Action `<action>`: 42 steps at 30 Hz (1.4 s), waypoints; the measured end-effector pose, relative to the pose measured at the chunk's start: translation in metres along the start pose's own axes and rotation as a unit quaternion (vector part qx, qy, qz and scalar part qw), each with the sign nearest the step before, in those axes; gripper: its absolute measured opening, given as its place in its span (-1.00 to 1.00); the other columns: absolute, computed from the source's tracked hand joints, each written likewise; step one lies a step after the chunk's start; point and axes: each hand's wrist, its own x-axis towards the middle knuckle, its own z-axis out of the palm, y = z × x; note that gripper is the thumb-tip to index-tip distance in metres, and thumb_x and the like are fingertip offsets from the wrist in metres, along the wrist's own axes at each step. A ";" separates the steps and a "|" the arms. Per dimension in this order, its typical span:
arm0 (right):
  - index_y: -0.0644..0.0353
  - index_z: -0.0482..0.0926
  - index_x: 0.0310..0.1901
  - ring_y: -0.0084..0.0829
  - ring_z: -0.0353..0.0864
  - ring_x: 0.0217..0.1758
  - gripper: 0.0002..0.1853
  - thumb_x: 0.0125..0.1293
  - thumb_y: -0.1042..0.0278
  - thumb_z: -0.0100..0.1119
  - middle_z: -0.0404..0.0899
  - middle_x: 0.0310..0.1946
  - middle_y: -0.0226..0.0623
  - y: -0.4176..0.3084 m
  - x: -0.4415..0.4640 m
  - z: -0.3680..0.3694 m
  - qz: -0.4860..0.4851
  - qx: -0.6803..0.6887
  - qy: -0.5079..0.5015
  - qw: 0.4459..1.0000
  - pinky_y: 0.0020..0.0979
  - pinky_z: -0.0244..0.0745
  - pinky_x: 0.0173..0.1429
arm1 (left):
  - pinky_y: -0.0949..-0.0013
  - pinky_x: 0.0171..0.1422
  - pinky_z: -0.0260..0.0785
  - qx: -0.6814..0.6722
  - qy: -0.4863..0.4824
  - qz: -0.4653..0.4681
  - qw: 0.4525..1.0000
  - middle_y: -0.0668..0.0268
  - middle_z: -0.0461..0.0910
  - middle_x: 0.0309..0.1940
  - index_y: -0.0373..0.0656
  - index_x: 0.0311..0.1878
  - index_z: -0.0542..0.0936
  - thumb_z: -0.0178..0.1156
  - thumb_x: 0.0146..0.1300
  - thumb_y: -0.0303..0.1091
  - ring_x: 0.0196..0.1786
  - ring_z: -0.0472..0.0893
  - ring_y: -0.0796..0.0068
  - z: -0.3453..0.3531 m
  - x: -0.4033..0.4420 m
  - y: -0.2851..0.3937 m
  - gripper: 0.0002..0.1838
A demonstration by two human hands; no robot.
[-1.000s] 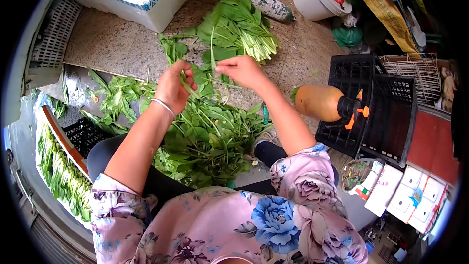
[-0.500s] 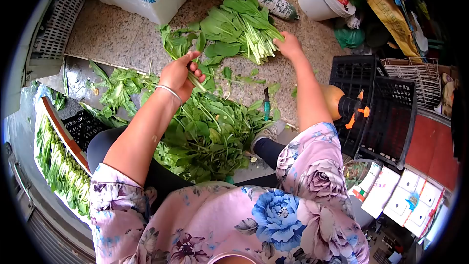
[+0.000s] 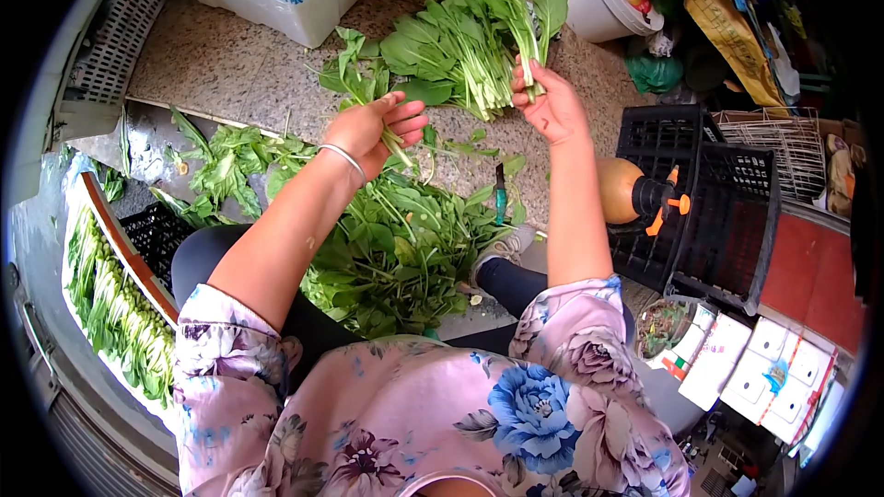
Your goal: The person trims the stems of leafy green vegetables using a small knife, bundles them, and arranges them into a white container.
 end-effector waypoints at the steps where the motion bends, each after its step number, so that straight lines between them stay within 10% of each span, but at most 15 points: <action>1: 0.29 0.43 -0.26 -0.55 0.43 -0.45 -0.85 0.24 0.37 0.06 0.47 -0.40 -0.29 0.008 -0.010 0.014 -0.027 -0.041 0.026 0.998 -0.61 0.34 -0.48 | 0.24 0.05 0.38 0.002 -0.024 0.006 1.000 0.11 0.45 -0.03 -0.27 0.06 0.27 -0.26 0.38 -0.32 -0.04 0.50 0.22 0.002 -0.001 -0.001 -0.71; 7: 0.26 0.46 -0.18 -0.67 0.42 -0.52 -0.81 0.23 0.35 0.06 0.51 -0.49 -0.41 0.070 -0.046 0.078 -0.126 -0.431 0.151 0.881 -0.60 0.31 -0.51 | 0.25 0.12 0.31 -0.030 -0.114 0.035 0.992 0.12 0.43 0.00 -0.27 0.03 0.33 -0.11 0.33 -0.11 0.06 0.43 0.27 0.013 -0.002 -0.010 -0.59; 11: 0.31 0.40 -0.11 0.04 0.50 -0.22 -0.72 0.14 0.41 0.05 0.50 -0.31 0.04 0.090 -0.069 0.106 -0.186 -0.676 0.185 0.689 -0.12 0.38 -0.13 | 0.28 0.10 0.31 -0.054 -0.183 0.031 0.981 0.19 0.49 -0.12 -0.22 -0.04 0.39 -0.08 0.31 -0.08 -0.04 0.46 0.36 0.013 0.003 -0.015 -0.62; 15: 0.29 0.39 -0.03 -0.06 0.53 -0.20 -0.66 0.16 0.37 0.07 0.52 -0.24 -0.05 0.101 -0.082 0.111 -0.243 -0.707 0.114 0.654 -0.19 0.42 -0.11 | 0.31 0.00 0.36 -0.008 -0.104 0.004 0.994 0.18 0.48 -0.25 -0.29 -0.17 0.41 0.02 0.27 -0.35 -0.19 0.49 0.37 0.011 0.009 -0.020 -0.81; 16: 0.29 0.39 -0.03 -0.06 0.53 -0.20 -0.66 0.16 0.37 0.07 0.52 -0.24 -0.05 0.098 -0.085 0.107 -0.242 -0.707 0.114 0.655 -0.19 0.42 -0.11 | 0.31 0.00 0.36 -0.008 -0.103 0.003 0.995 0.18 0.48 -0.25 -0.29 -0.17 0.41 0.02 0.27 -0.35 -0.19 0.49 0.37 0.011 0.011 -0.021 -0.81; 18: 0.37 0.28 0.10 -0.29 0.50 -0.03 -0.49 0.17 0.27 0.14 0.45 -0.05 -0.07 0.083 -0.095 0.096 -0.107 -0.419 0.029 0.901 -0.37 0.40 0.01 | 0.29 0.00 0.41 -0.065 -0.107 -0.011 0.992 0.17 0.46 -0.26 -0.34 -0.19 0.39 -0.01 0.26 -0.44 -0.19 0.52 0.31 0.008 0.018 -0.022 -0.85; 19: 0.24 0.24 0.20 -0.34 0.41 0.03 -0.43 0.23 0.13 0.08 0.41 0.00 -0.19 0.086 -0.095 0.086 -0.160 -0.356 0.113 0.914 -0.27 0.34 0.05 | 0.22 0.04 0.45 -0.101 -0.114 -0.004 0.988 0.16 0.44 -0.26 -0.38 -0.22 0.36 -0.04 0.26 -0.48 -0.15 0.54 0.24 0.013 0.014 -0.020 -0.87; 25: 0.12 -0.06 0.34 -0.23 -0.30 0.44 -0.25 0.29 -0.29 -0.51 -0.17 0.36 -0.10 0.106 -0.095 0.072 -0.351 -0.136 0.299 0.877 -0.10 -0.42 0.39 | 0.16 0.02 0.46 -0.098 -0.094 -0.013 0.991 0.12 0.44 -0.26 -0.36 -0.25 0.35 -0.05 0.23 -0.52 -0.17 0.54 0.22 0.023 0.016 -0.028 -0.91; 32: 0.23 -0.11 0.33 -0.25 -0.31 0.44 -0.16 0.25 -0.35 -0.53 -0.28 0.38 -0.10 0.103 -0.051 0.096 -0.322 0.011 0.228 0.919 -0.12 -0.49 0.39 | 0.27 -0.09 0.47 -0.156 -0.061 -0.003 0.986 0.18 0.45 -0.35 -0.32 -0.21 0.35 -0.01 0.21 -0.50 -0.29 0.51 0.33 0.053 0.011 -0.035 -0.88; 42: 0.22 0.15 0.24 -0.20 0.01 0.36 -0.19 0.25 -0.36 -0.56 0.11 0.26 -0.07 0.129 -0.079 0.079 -0.292 -0.102 0.285 0.907 -0.12 -0.17 0.33 | 0.37 -0.26 0.42 -0.069 -0.068 0.033 0.995 0.34 0.44 -0.50 -0.22 -0.34 0.45 0.18 0.15 -0.32 -0.43 0.46 0.47 0.037 0.037 -0.040 -0.82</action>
